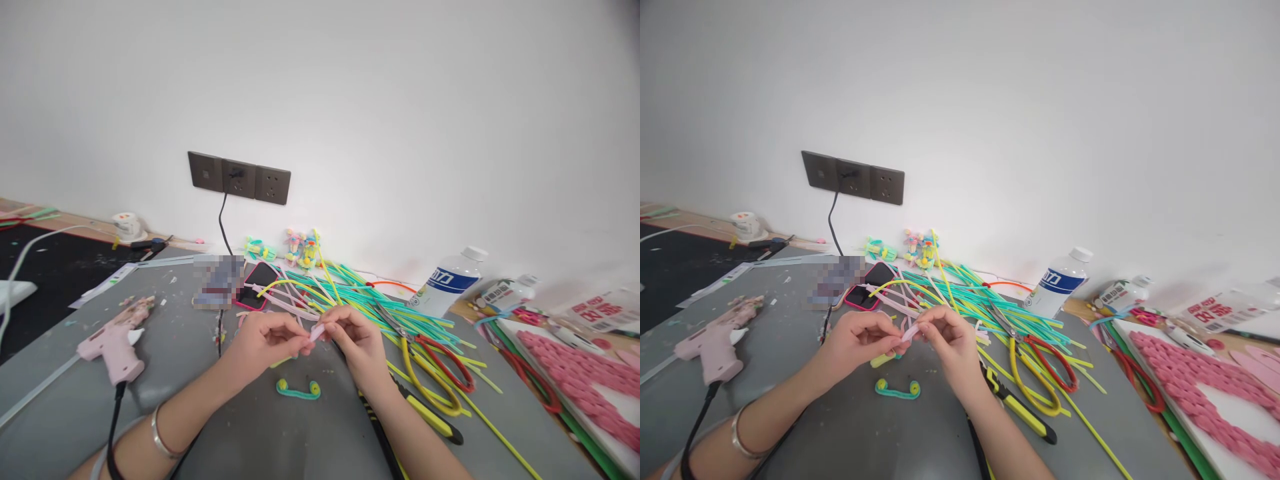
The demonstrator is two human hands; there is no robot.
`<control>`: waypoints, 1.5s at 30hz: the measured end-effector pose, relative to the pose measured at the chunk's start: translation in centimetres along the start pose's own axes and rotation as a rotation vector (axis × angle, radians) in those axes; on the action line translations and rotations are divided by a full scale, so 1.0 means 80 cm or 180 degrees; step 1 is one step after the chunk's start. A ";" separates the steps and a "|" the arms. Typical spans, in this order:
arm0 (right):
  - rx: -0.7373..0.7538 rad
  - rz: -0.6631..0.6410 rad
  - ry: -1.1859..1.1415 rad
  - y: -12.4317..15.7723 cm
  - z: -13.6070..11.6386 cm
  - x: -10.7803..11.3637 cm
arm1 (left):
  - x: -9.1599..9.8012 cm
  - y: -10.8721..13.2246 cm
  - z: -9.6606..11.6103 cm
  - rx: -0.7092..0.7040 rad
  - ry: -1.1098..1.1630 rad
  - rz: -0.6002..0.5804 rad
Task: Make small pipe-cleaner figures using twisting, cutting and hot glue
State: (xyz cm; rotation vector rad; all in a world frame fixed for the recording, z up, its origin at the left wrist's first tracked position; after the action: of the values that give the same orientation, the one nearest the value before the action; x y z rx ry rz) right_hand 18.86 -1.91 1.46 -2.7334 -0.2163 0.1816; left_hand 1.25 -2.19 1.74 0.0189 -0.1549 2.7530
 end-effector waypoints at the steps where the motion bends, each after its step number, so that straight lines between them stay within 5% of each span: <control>1: -0.0033 0.0032 -0.0021 0.001 0.000 -0.001 | 0.001 0.000 0.000 -0.0041 -0.0139 0.0035; 25: -0.0405 0.0062 0.0165 0.000 0.005 -0.004 | 0.001 -0.002 0.005 -0.0544 -0.1228 -0.0008; 37: -0.0893 -0.0052 -0.0369 0.003 0.023 -0.007 | -0.001 -0.002 -0.004 -0.0838 -0.1987 0.0085; 45: -0.1033 -0.0210 -0.0435 0.003 0.018 -0.009 | -0.007 0.002 0.004 -0.0935 -0.2069 -0.0212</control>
State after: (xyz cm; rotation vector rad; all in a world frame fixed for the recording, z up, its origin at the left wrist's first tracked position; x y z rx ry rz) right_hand 17.94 -1.68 0.14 -3.0318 -0.4058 0.3424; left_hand 1.70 -2.59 1.98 0.8201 -0.7094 2.5280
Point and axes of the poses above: each hand's wrist, its own y-axis away from the middle knuckle, its own x-axis out of the back of the hand, z = x × y, the point moved 3 cm from there along -y, towards the middle knuckle
